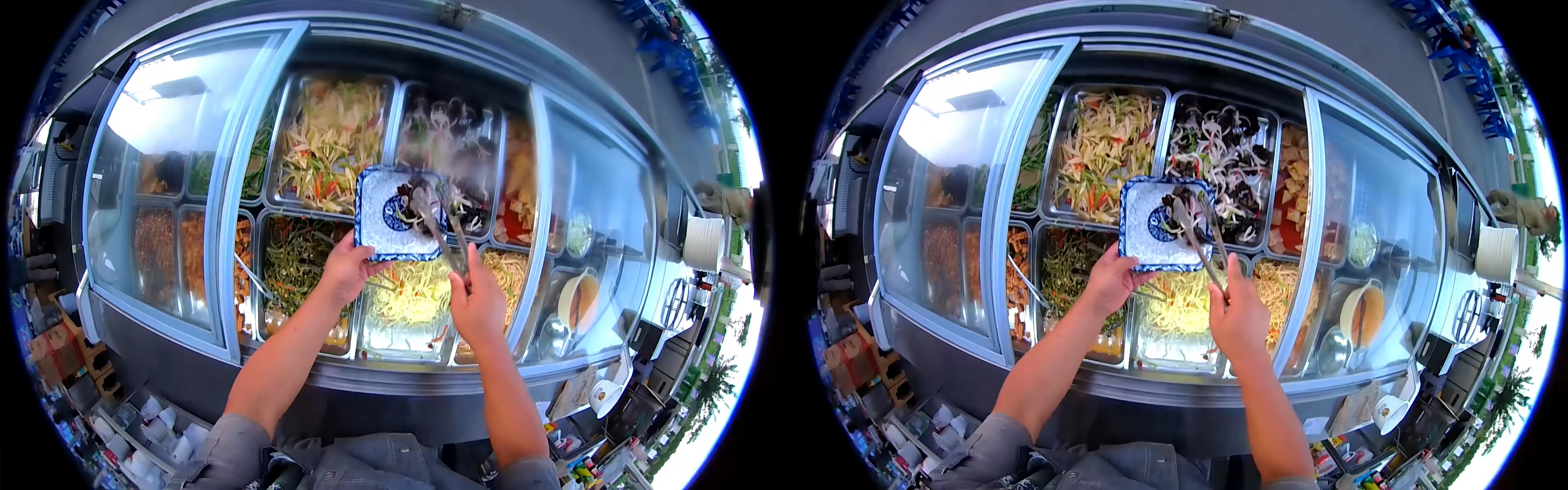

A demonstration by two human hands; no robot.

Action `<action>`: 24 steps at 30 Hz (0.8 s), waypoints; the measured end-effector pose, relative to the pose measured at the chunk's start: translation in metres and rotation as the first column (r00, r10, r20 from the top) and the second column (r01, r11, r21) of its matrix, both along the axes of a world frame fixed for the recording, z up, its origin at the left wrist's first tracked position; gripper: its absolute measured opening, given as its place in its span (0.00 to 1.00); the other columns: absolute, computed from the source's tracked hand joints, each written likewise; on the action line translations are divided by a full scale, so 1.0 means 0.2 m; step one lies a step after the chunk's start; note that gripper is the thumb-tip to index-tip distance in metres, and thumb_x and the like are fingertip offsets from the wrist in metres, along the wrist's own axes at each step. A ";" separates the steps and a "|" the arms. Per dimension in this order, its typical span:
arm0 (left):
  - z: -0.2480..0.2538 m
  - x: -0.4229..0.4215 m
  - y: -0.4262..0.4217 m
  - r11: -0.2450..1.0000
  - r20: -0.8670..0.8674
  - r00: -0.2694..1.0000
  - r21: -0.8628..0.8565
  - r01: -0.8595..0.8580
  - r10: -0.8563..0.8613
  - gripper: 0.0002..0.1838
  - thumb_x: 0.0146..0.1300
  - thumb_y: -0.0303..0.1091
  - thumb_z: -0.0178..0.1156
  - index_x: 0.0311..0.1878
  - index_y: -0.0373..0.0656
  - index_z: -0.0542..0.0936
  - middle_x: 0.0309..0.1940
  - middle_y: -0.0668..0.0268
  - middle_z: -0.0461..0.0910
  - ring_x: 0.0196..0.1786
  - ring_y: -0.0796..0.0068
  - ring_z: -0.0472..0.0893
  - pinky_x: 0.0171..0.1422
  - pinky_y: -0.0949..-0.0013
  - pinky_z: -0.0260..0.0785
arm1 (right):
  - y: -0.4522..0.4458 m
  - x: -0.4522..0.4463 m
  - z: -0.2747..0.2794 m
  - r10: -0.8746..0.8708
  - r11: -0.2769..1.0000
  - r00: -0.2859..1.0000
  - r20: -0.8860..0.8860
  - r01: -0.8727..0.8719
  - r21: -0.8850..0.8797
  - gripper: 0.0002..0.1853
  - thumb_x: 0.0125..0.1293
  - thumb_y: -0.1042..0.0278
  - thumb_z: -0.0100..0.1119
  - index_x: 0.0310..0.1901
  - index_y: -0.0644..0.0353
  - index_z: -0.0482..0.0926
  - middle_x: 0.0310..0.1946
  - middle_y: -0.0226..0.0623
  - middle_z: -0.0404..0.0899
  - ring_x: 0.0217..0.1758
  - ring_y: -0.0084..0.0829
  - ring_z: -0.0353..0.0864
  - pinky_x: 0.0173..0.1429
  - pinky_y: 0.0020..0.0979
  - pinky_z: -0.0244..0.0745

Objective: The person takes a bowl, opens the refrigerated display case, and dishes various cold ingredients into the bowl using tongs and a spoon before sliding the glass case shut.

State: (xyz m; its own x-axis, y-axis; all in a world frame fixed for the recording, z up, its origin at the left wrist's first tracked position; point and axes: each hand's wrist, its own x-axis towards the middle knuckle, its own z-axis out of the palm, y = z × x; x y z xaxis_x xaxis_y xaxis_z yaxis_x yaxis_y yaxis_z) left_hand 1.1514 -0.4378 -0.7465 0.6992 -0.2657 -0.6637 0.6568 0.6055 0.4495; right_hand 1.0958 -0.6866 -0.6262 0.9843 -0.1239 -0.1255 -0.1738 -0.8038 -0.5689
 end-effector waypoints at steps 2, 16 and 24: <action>-0.01 -0.01 0.04 0.999 -0.021 1.000 0.039 0.010 -0.009 0.25 0.72 0.19 0.53 0.71 0.41 0.70 0.61 0.58 0.83 0.59 0.58 0.87 0.65 0.49 0.85 | -0.06 -0.06 0.02 -0.055 0.992 0.998 0.042 0.050 0.116 0.30 0.75 0.63 0.65 0.76 0.61 0.73 0.37 0.40 0.84 0.32 0.35 0.83 0.39 0.37 0.79; 0.23 -0.31 0.55 0.980 -0.008 1.000 0.201 -0.003 0.004 0.28 0.72 0.19 0.53 0.75 0.39 0.67 0.62 0.56 0.81 0.61 0.58 0.85 0.64 0.51 0.86 | -0.13 -0.45 -0.24 -0.197 0.976 0.771 -0.606 0.096 -0.194 0.35 0.74 0.47 0.60 0.72 0.68 0.73 0.54 0.62 0.86 0.59 0.59 0.86 0.65 0.53 0.79; 0.28 -0.48 0.57 0.980 -0.013 0.998 0.191 -0.050 0.054 0.26 0.71 0.18 0.53 0.72 0.39 0.69 0.63 0.56 0.81 0.62 0.57 0.85 0.63 0.49 0.86 | -0.05 -0.56 -0.41 -0.169 0.972 0.807 -0.566 0.040 -0.233 0.23 0.77 0.55 0.58 0.67 0.59 0.78 0.45 0.51 0.89 0.53 0.55 0.88 0.56 0.56 0.81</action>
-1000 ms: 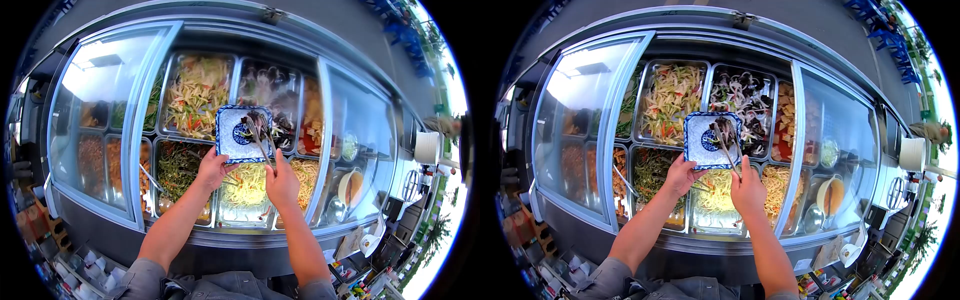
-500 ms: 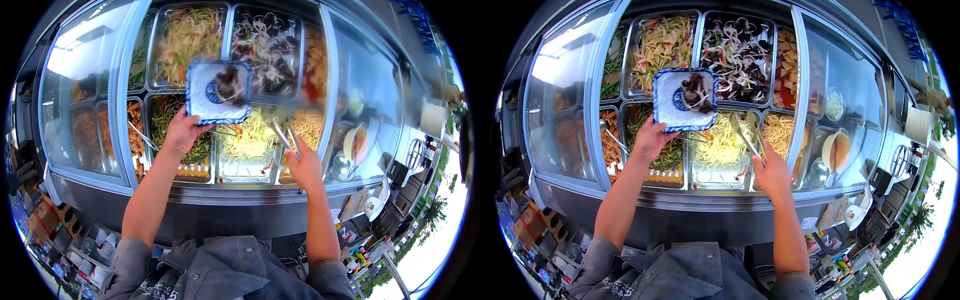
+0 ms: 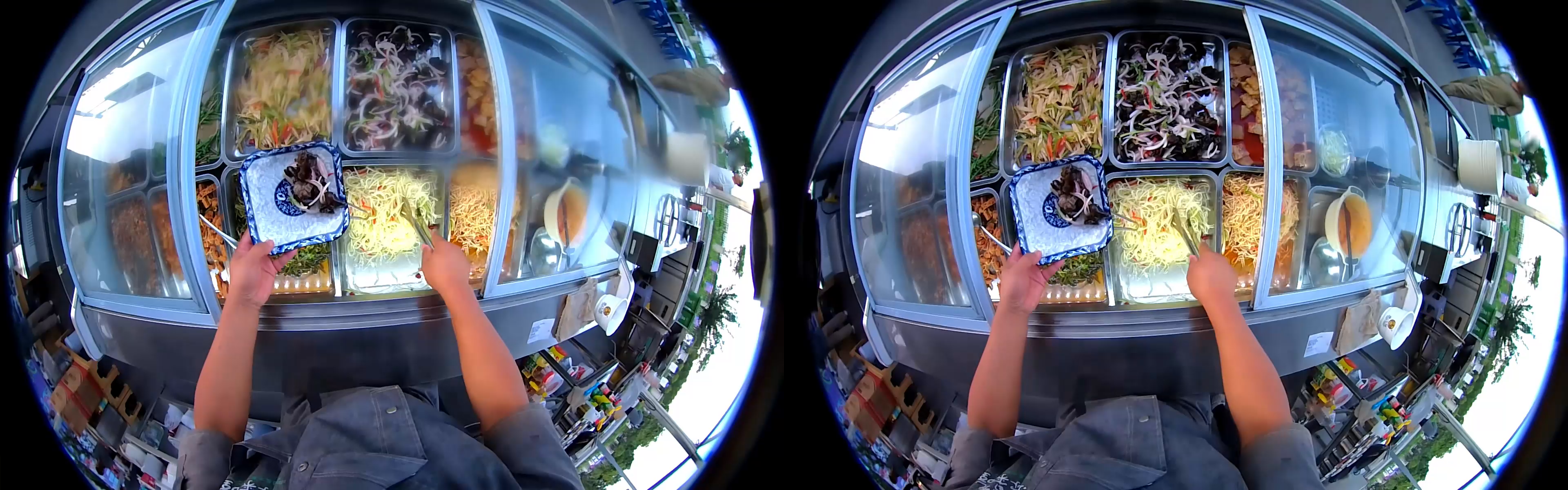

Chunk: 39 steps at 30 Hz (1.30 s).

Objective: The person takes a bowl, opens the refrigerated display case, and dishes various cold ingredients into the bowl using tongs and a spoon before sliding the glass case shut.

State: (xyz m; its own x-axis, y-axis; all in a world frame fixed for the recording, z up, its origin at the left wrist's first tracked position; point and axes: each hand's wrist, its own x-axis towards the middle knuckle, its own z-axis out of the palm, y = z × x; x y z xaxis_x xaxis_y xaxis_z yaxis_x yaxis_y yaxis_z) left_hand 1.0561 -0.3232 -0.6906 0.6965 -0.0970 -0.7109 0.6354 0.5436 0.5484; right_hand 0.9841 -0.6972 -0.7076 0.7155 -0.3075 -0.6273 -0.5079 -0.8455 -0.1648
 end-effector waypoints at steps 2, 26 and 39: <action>0.00 -0.02 -0.01 1.000 0.017 1.000 -0.006 0.005 -0.004 0.26 0.72 0.19 0.53 0.72 0.39 0.70 0.62 0.56 0.81 0.62 0.58 0.84 0.64 0.50 0.85 | -0.06 -0.04 0.09 0.021 1.000 0.998 0.055 -0.020 -0.016 0.22 0.77 0.56 0.58 0.66 0.58 0.78 0.46 0.50 0.89 0.52 0.54 0.88 0.55 0.55 0.81; 0.11 -0.12 -0.01 0.998 0.023 0.999 -0.048 0.042 -0.041 0.24 0.72 0.20 0.54 0.70 0.41 0.72 0.61 0.59 0.82 0.62 0.61 0.84 0.66 0.50 0.83 | -0.14 -0.01 0.11 0.629 0.745 0.762 -0.150 -0.647 -0.164 0.14 0.73 0.67 0.57 0.55 0.64 0.78 0.42 0.49 0.87 0.44 0.48 0.92 0.44 0.48 0.86; 0.08 -0.13 -0.02 0.998 0.019 0.998 -0.024 0.054 -0.053 0.24 0.72 0.19 0.52 0.70 0.40 0.71 0.61 0.59 0.82 0.61 0.61 0.85 0.65 0.50 0.84 | -0.02 -0.01 0.18 0.454 0.867 0.845 -0.282 -0.492 -0.079 0.16 0.75 0.56 0.61 0.53 0.59 0.82 0.44 0.47 0.89 0.50 0.52 0.89 0.52 0.52 0.83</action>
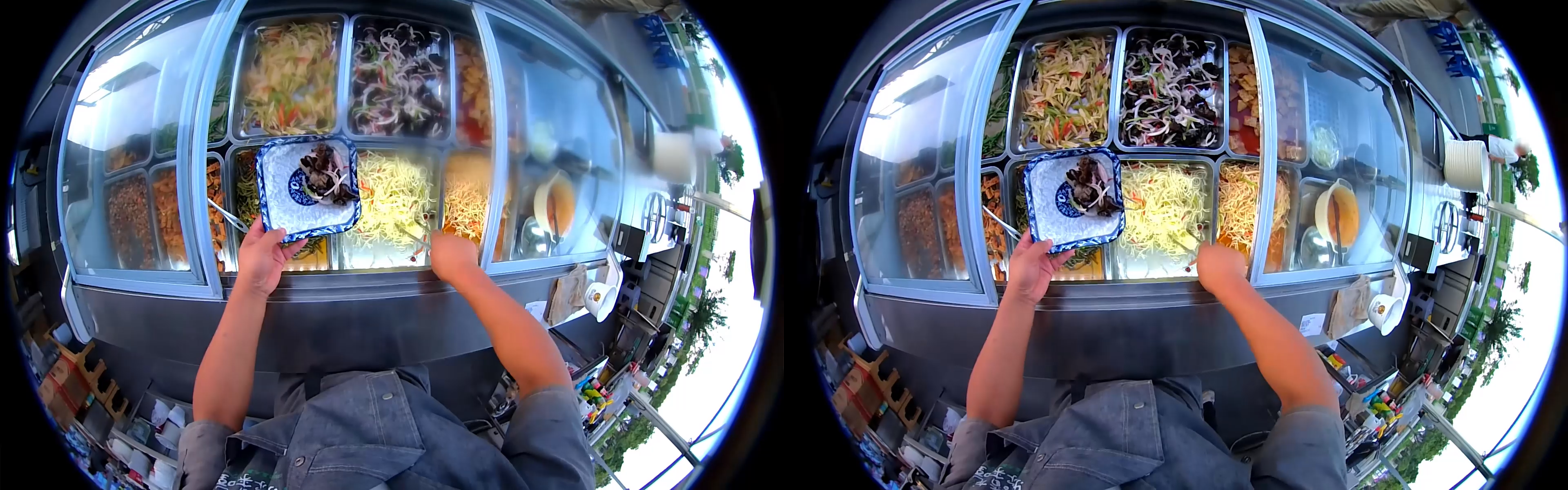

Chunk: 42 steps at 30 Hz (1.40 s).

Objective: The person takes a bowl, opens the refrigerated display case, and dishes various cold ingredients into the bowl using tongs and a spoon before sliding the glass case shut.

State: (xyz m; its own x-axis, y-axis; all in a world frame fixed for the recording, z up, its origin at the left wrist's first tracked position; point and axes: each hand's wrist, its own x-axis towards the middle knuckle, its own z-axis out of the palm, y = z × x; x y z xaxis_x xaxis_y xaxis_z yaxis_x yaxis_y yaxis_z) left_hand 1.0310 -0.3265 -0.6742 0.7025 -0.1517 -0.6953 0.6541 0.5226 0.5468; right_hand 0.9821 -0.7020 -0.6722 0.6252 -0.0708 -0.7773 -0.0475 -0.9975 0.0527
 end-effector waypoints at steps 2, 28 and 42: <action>-0.04 0.01 0.01 1.000 0.001 1.000 -0.001 0.014 -0.014 0.24 0.72 0.19 0.52 0.71 0.40 0.71 0.61 0.59 0.82 0.61 0.61 0.85 0.66 0.50 0.84 | -0.05 0.00 0.11 -0.039 0.997 0.999 0.026 0.037 0.061 0.11 0.71 0.65 0.60 0.49 0.59 0.84 0.44 0.48 0.90 0.50 0.51 0.90 0.52 0.52 0.83; -0.09 -0.03 -0.57 0.973 -0.047 0.992 -0.203 0.106 -0.118 0.24 0.72 0.17 0.53 0.70 0.42 0.74 0.58 0.61 0.83 0.57 0.63 0.86 0.60 0.56 0.87 | 0.26 0.17 0.82 -0.184 0.966 0.895 0.407 0.088 0.243 0.24 0.74 0.56 0.64 0.67 0.56 0.76 0.37 0.47 0.87 0.43 0.52 0.88 0.46 0.52 0.80; 0.02 0.02 -0.56 0.969 -0.004 0.984 -0.173 0.176 -0.179 0.21 0.71 0.17 0.53 0.66 0.40 0.75 0.59 0.59 0.83 0.60 0.60 0.86 0.66 0.49 0.86 | 0.15 0.04 0.87 0.105 0.960 0.794 0.598 -0.238 0.147 0.32 0.74 0.55 0.65 0.75 0.59 0.71 0.37 0.36 0.79 0.27 0.39 0.84 0.29 0.43 0.77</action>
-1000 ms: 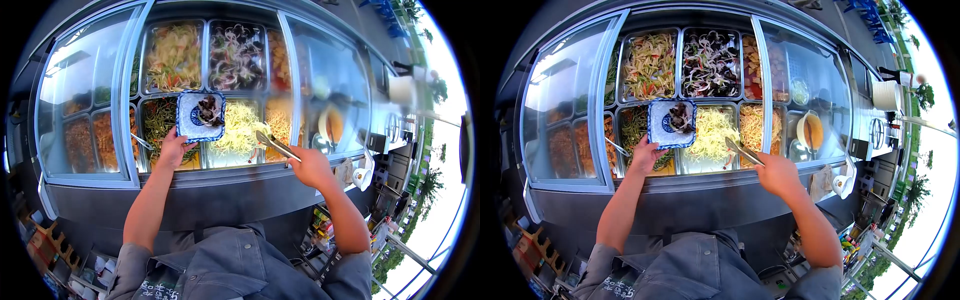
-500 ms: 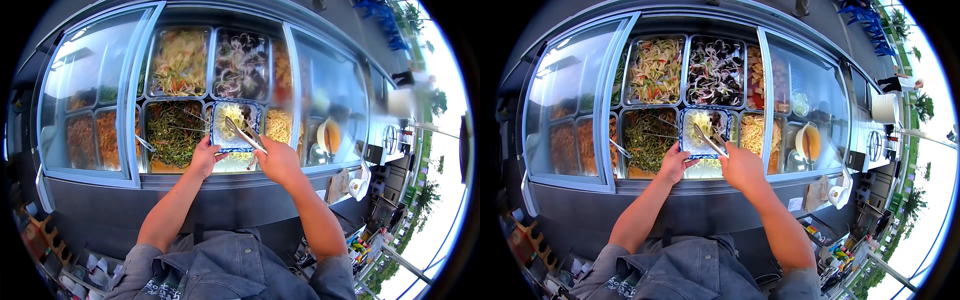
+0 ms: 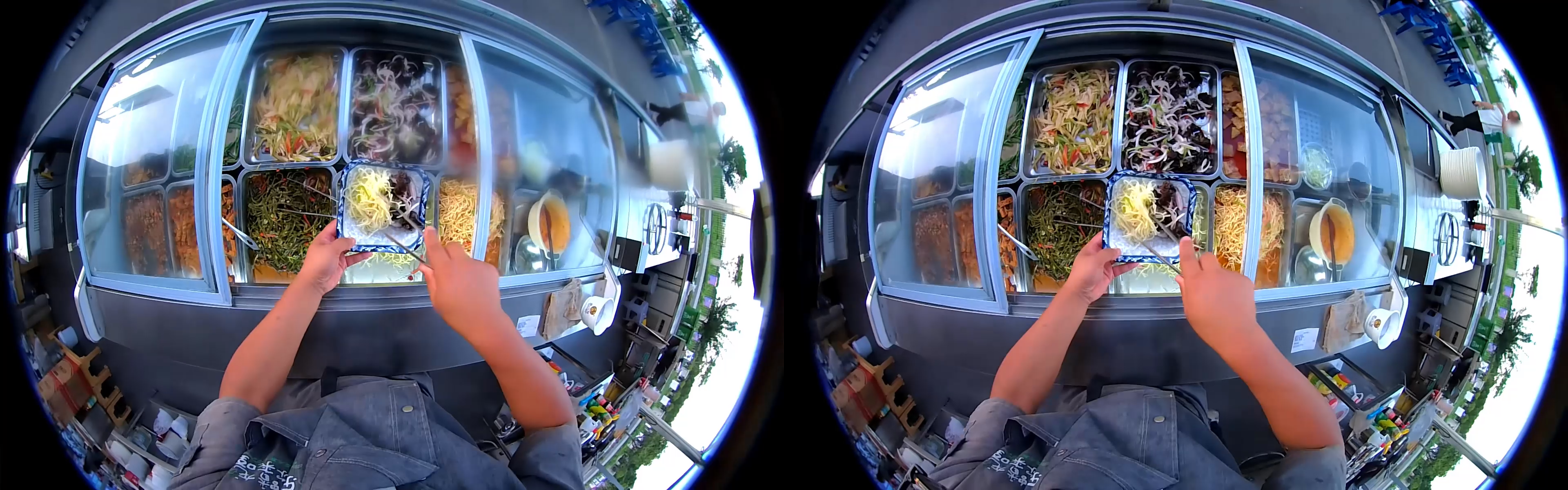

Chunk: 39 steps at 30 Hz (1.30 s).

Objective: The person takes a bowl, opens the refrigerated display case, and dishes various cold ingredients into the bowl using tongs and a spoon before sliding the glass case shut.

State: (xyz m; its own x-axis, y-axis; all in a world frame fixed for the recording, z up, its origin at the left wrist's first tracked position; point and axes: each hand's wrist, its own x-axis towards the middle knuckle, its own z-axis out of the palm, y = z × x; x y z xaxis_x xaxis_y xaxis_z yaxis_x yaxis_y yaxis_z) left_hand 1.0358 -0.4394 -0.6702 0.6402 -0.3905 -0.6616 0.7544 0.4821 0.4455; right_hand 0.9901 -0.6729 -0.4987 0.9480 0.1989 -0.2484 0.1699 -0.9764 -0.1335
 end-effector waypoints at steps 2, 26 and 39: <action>-0.01 0.01 -0.01 1.000 -0.011 1.000 0.010 0.002 -0.002 0.22 0.71 0.17 0.53 0.66 0.40 0.74 0.60 0.59 0.83 0.60 0.60 0.86 0.66 0.48 0.85 | -0.04 -0.01 0.00 -0.021 1.000 1.000 -0.022 0.021 -0.005 0.32 0.74 0.55 0.65 0.75 0.57 0.71 0.37 0.37 0.79 0.27 0.39 0.84 0.28 0.43 0.76; -0.17 0.18 0.46 0.998 -0.066 0.998 0.049 0.025 -0.022 0.26 0.72 0.17 0.51 0.72 0.38 0.69 0.64 0.55 0.80 0.62 0.56 0.85 0.64 0.49 0.86 | -0.12 0.05 -1.18 -0.972 0.181 0.175 -0.160 0.983 -0.027 0.25 0.74 0.56 0.61 0.60 0.71 0.78 0.50 0.60 0.87 0.59 0.57 0.87 0.62 0.54 0.80; -0.24 0.20 0.52 0.992 -0.128 0.984 -0.014 0.124 -0.125 0.26 0.72 0.18 0.54 0.72 0.37 0.71 0.62 0.56 0.82 0.60 0.58 0.86 0.62 0.51 0.87 | -0.10 0.04 -0.98 -0.931 0.362 0.316 -0.185 0.869 -0.337 0.27 0.76 0.58 0.59 0.72 0.57 0.72 0.54 0.52 0.88 0.59 0.55 0.87 0.60 0.54 0.82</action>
State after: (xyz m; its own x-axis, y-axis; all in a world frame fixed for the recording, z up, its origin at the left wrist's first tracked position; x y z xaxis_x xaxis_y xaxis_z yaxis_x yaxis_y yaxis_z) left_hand 1.0760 -0.3352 -0.7173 0.4963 -0.4658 -0.7326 0.8595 0.3829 0.3387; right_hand 0.9971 -0.6937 -0.6956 0.3778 -0.7967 -0.4718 -0.8458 -0.5042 0.1741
